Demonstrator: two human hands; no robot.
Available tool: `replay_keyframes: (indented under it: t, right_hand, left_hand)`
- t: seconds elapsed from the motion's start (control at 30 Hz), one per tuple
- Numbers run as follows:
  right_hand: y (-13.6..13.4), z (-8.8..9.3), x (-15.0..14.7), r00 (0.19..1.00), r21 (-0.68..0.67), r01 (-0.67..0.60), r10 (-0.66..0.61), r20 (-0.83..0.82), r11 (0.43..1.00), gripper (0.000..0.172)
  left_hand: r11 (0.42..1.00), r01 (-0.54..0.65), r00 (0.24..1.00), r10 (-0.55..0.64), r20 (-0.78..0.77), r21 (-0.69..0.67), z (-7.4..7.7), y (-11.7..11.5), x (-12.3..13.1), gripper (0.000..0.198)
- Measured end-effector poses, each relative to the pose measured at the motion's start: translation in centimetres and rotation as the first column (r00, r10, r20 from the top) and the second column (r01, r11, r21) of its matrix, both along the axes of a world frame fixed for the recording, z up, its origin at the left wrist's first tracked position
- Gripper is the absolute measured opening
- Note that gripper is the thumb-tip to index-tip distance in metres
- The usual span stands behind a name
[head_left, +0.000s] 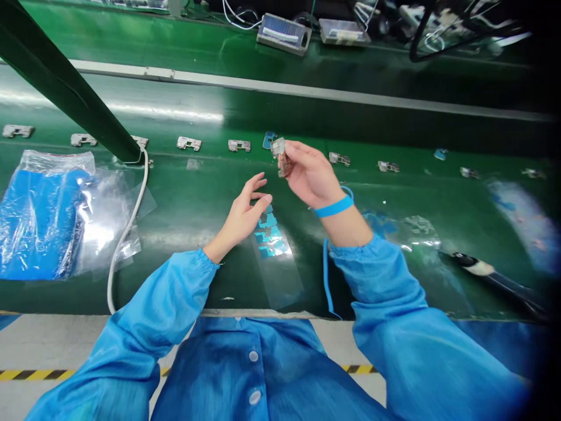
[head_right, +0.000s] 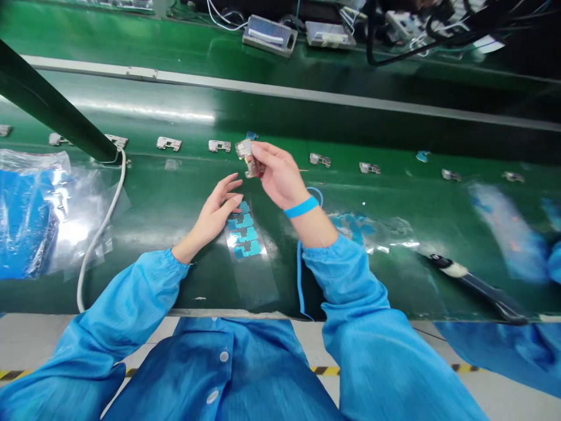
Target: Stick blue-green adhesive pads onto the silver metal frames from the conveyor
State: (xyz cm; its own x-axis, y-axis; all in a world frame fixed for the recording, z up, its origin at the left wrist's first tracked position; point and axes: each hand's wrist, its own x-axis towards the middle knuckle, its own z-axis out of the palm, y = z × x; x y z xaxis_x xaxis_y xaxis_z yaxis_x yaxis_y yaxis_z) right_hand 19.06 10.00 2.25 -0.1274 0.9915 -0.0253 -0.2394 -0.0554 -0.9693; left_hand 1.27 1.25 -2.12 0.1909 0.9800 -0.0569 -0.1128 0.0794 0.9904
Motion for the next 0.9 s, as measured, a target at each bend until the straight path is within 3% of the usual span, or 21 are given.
replay_keyframes:
  t: [0.07, 0.17, 0.3, 0.37, 0.43, 0.5, 0.57, 0.63, 0.7, 0.9]
  right_hand:
    - [-2.3, 0.3, -1.4, 0.993, -0.089, -0.002, -0.009, -0.118, 0.996, 0.039]
    - [-5.0, 0.3, -3.0, 0.966, -0.201, -0.049, -0.005, -0.258, 0.978, 0.034]
    - [-7.8, -0.3, -3.6, 0.956, -0.231, -0.11, 0.039, -0.29, 0.967, 0.035]
    - [-9.0, -0.8, -2.5, 0.986, -0.167, -0.13, 0.11, -0.122, 0.977, 0.035]
    - [-10.1, -1.4, -0.3, 0.961, -0.009, -0.161, 0.159, 0.225, 0.987, 0.038]
    - [-11.0, -2.2, 2.6, 0.79, 0.185, -0.292, 0.128, 0.6, 0.938, 0.041]
    - [-11.8, -3.3, 5.2, 0.568, 0.231, -0.498, 0.113, 0.815, 0.836, 0.043]
    - [-12.5, -4.5, 6.9, 0.396, 0.212, -0.596, 0.054, 0.917, 0.774, 0.051]
    - [-13.0, -5.7, 7.6, 0.311, 0.223, -0.611, -0.029, 0.95, 0.76, 0.053]
    - [-13.4, -6.7, 7.1, 0.335, 0.292, -0.645, -0.083, 0.939, 0.706, 0.034]
  left_hand:
    - [0.994, 0.036, 0.999, -0.033, -0.031, 0.101, -0.3, -0.2, 0.3, 0.075]
    - [0.977, 0.043, 0.999, -0.036, -0.034, 0.21, -0.2, -0.6, 0.8, 0.077]
    - [0.971, -0.069, 0.982, 0.025, 0.19, 0.23, 0.7, -0.7, 1.0, 0.062]
    - [0.978, -0.123, 0.948, 0.066, 0.31, 0.168, 1.2, -0.6, 0.7, 0.052]
    - [0.987, -0.137, 0.925, 0.097, 0.368, 0.085, 1.6, -0.5, 0.4, 0.046]
    - [0.996, -0.088, 0.921, 0.086, 0.381, -0.013, 1.7, -0.4, 0.2, 0.045]
    - [0.993, 0.015, 0.929, 0.029, 0.369, -0.115, 1.5, -0.3, 0.1, 0.048]
    - [0.979, 0.105, 0.94, -0.04, 0.339, -0.175, 0.9, -0.1, 0.2, 0.051]
    - [0.97, 0.142, 0.951, -0.079, 0.297, -0.196, 0.1, 0.1, 0.4, 0.05]
    - [0.961, 0.177, 0.964, -0.126, 0.235, -0.211, -1.6, 1.2, 0.4, 0.03]
